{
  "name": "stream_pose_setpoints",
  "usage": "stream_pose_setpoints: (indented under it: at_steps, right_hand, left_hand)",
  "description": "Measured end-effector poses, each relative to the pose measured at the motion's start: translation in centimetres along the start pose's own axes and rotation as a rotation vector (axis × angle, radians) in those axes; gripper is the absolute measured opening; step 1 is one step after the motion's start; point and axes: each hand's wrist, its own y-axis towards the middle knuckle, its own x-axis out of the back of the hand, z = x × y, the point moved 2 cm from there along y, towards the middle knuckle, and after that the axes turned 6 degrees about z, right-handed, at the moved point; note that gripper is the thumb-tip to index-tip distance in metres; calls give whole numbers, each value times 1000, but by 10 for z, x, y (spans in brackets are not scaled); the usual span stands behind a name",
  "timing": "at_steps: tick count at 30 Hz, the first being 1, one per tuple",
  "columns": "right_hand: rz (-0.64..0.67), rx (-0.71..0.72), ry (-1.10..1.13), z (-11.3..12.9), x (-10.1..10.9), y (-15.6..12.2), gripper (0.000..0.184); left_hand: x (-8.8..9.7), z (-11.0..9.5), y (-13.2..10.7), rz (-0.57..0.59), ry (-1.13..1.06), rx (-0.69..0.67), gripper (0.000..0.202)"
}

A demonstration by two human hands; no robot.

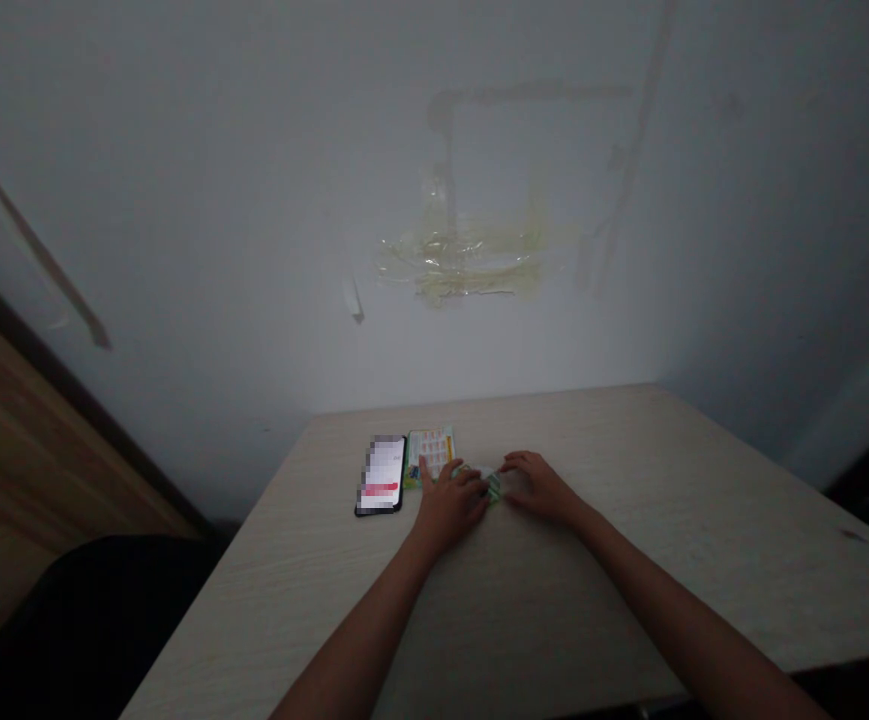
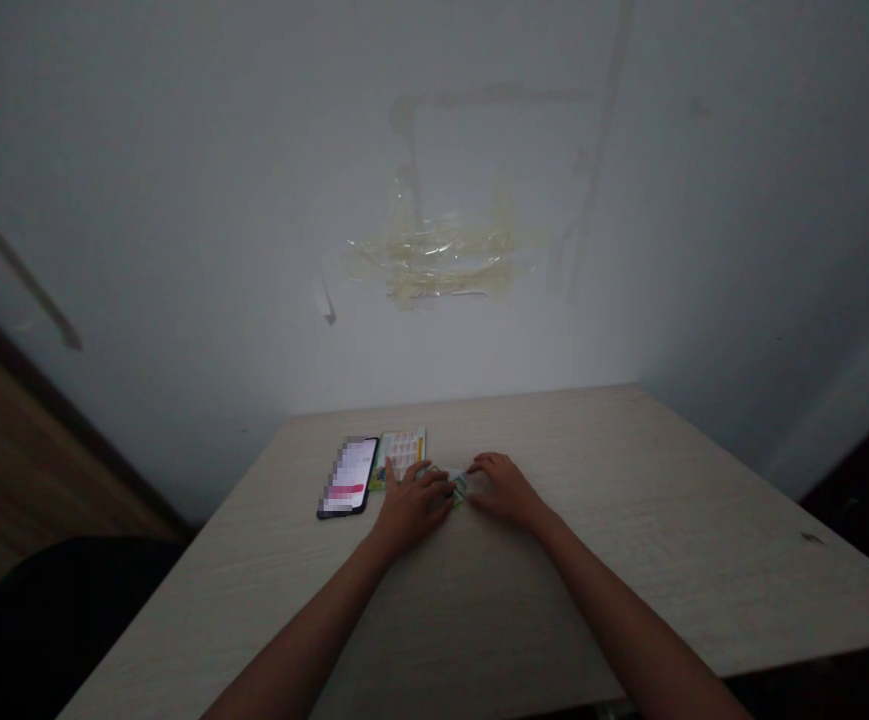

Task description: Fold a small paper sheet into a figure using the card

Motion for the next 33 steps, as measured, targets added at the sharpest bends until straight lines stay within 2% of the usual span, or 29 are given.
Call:
stream_pose_setpoints:
  at_steps: [3,6,23,33]
  right_hand:
    - [7,10,34,-5,0,0,16]
    - [25,44,28,-7,-3,0,11]
    - [-117,-150,-42,-18,-16,13,15]
    - [-158,-179,-87,-18,-18,21,18]
  left_hand:
    - [-1,1,-1,-26,7,15,22]
    - [-1,1,-1,-23,12,12,23]
    - [-2,3,-1,30,26,42,28]
    - [-2,2,-2,13,17,37,28]
